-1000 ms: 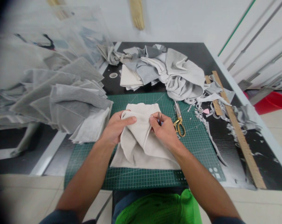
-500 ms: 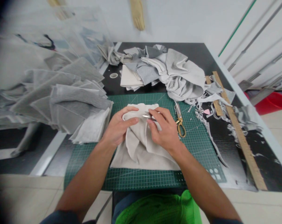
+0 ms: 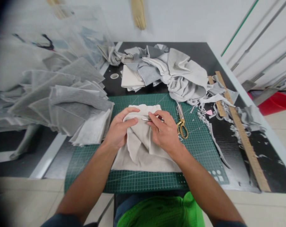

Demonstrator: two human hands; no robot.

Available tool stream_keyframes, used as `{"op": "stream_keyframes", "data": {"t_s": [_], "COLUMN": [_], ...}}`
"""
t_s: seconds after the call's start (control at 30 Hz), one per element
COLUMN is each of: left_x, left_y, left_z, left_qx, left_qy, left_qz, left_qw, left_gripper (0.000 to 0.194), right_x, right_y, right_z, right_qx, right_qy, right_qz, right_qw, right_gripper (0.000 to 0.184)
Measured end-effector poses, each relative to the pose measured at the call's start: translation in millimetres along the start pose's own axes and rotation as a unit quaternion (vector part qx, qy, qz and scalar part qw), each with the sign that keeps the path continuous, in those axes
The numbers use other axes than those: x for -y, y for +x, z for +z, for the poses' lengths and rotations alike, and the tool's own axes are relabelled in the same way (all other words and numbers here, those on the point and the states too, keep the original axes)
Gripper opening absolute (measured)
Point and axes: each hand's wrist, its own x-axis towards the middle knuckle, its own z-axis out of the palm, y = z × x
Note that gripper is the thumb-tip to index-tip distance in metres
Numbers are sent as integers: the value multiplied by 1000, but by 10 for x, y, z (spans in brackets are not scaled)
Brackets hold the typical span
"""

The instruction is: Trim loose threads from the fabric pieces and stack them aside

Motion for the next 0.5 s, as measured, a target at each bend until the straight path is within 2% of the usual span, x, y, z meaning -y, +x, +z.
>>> {"op": "stream_keyframes", "data": {"t_s": [0.23,0.5], "left_x": [-11,-23], "left_y": [-5,-3], "left_z": [-5,-1], "left_qx": [-10,4], "left_qy": [23,30], "left_qz": [6,1], "left_qw": [1000,1000], "left_gripper": [42,41], "right_x": [-40,-46], "right_y": [0,0], "right_z": [-11,-15], "right_qx": [4,6], "right_qy": [-9,-11], "right_qz": [4,-14], "right_qw": [1000,1000], "right_gripper": [32,27]}}
